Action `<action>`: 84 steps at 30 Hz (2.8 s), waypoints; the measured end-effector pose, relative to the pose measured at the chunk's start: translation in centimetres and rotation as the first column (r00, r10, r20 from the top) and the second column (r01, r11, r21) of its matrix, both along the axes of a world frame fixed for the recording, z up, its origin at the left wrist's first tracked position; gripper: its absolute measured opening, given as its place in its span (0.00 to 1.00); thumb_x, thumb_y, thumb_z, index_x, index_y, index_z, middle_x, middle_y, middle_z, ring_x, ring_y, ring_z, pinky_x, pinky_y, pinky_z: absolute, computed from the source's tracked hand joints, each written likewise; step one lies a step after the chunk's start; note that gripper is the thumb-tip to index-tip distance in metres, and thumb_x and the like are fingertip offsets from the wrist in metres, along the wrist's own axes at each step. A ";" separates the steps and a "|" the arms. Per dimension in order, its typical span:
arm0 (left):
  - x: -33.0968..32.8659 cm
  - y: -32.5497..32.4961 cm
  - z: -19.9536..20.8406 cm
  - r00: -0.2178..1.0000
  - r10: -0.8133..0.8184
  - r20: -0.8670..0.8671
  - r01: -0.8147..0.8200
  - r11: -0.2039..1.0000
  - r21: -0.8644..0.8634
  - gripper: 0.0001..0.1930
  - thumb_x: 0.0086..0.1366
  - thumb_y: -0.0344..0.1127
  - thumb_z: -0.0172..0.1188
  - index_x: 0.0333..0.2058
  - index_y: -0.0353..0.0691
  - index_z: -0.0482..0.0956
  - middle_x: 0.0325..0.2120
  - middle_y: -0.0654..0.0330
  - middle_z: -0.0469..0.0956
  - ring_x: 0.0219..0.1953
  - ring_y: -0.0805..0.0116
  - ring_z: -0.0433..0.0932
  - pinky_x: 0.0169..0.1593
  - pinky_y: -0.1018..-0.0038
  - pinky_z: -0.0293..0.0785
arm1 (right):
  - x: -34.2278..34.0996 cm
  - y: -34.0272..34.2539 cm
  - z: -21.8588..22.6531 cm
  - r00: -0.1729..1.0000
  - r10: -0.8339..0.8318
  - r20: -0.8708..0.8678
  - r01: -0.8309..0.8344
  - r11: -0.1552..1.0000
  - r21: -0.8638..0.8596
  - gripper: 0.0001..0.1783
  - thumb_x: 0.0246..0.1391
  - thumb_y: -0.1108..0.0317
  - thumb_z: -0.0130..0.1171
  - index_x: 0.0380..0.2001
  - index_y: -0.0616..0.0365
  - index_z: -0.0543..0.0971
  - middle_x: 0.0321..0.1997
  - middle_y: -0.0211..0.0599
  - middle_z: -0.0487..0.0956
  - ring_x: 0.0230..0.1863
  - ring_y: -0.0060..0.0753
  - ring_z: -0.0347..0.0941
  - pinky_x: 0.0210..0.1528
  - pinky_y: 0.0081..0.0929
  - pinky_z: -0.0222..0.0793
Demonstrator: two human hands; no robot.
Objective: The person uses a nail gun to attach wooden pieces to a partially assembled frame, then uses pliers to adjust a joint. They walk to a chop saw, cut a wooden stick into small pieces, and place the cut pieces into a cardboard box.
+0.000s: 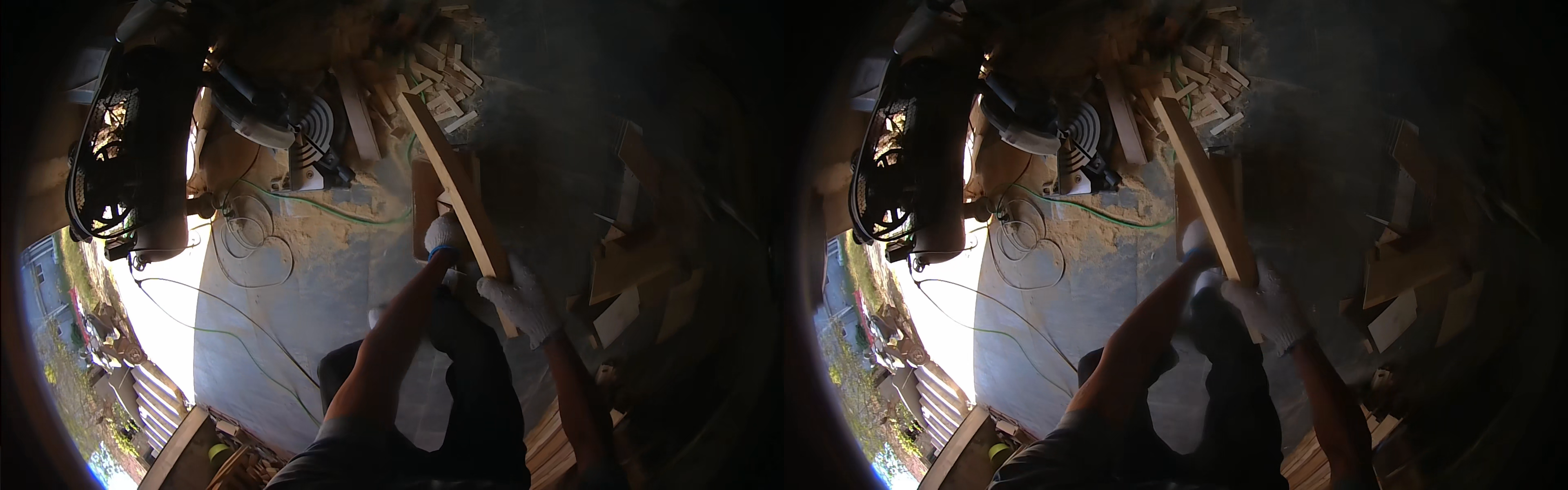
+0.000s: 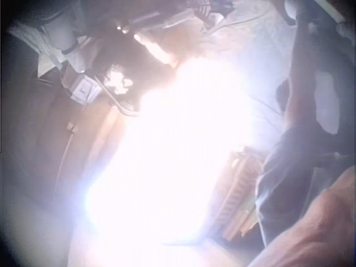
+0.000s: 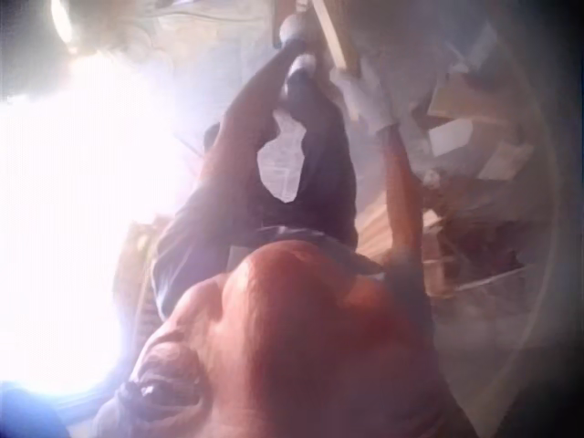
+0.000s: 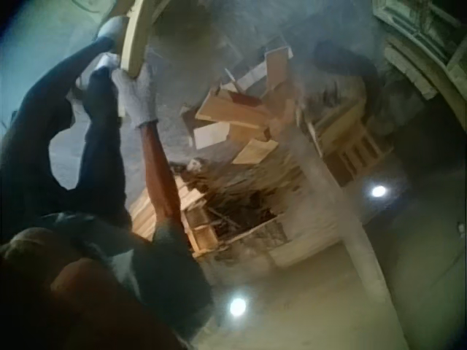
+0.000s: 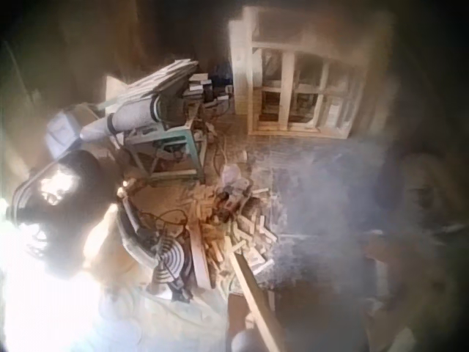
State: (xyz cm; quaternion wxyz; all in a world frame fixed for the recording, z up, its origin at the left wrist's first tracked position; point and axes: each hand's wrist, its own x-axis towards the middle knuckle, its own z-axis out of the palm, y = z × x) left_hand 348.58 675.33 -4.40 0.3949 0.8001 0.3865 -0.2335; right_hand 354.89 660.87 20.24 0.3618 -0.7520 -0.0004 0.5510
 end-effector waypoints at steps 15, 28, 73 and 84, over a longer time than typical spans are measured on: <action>5.9 -6.9 -16.0 0.874 -0.398 0.277 0.427 0.903 -0.047 0.17 0.72 0.47 0.58 0.46 0.42 0.88 0.41 0.51 0.89 0.47 0.48 0.87 0.49 0.53 0.83 | 9.6 15.9 -18.8 0.948 0.289 0.131 -0.284 0.957 -0.059 0.29 0.49 0.51 0.69 0.48 0.61 0.80 0.39 0.44 0.83 0.41 0.36 0.82 0.43 0.36 0.78; 0.5 18.9 -14.6 0.757 0.650 0.064 -0.168 0.289 -0.943 0.22 0.82 0.46 0.47 0.63 0.36 0.70 0.51 0.46 0.81 0.50 0.57 0.83 0.52 0.65 0.82 | 7.4 17.0 -25.5 0.904 0.061 0.422 -0.138 0.978 0.154 0.27 0.59 0.56 0.69 0.55 0.62 0.77 0.41 0.35 0.82 0.41 0.27 0.78 0.44 0.33 0.76; -35.9 26.2 -5.4 0.929 0.369 -0.009 -0.369 0.929 -0.012 0.22 0.75 0.49 0.51 0.39 0.35 0.85 0.25 0.47 0.82 0.31 0.58 0.84 0.40 0.61 0.78 | 16.3 29.6 -42.5 0.820 -0.169 -0.546 0.406 0.846 0.347 0.24 0.71 0.40 0.55 0.37 0.51 0.76 0.19 0.22 0.66 0.14 0.21 0.57 0.13 0.22 0.48; -34.5 27.1 -5.4 0.943 0.325 0.068 -0.327 0.944 0.029 0.24 0.78 0.51 0.51 0.40 0.34 0.84 0.29 0.43 0.83 0.32 0.56 0.83 0.41 0.59 0.77 | 18.0 42.4 -29.0 0.995 -0.073 -0.072 0.102 0.639 0.763 0.46 0.69 0.42 0.59 0.74 0.67 0.58 0.65 0.58 0.74 0.54 0.50 0.81 0.46 0.42 0.86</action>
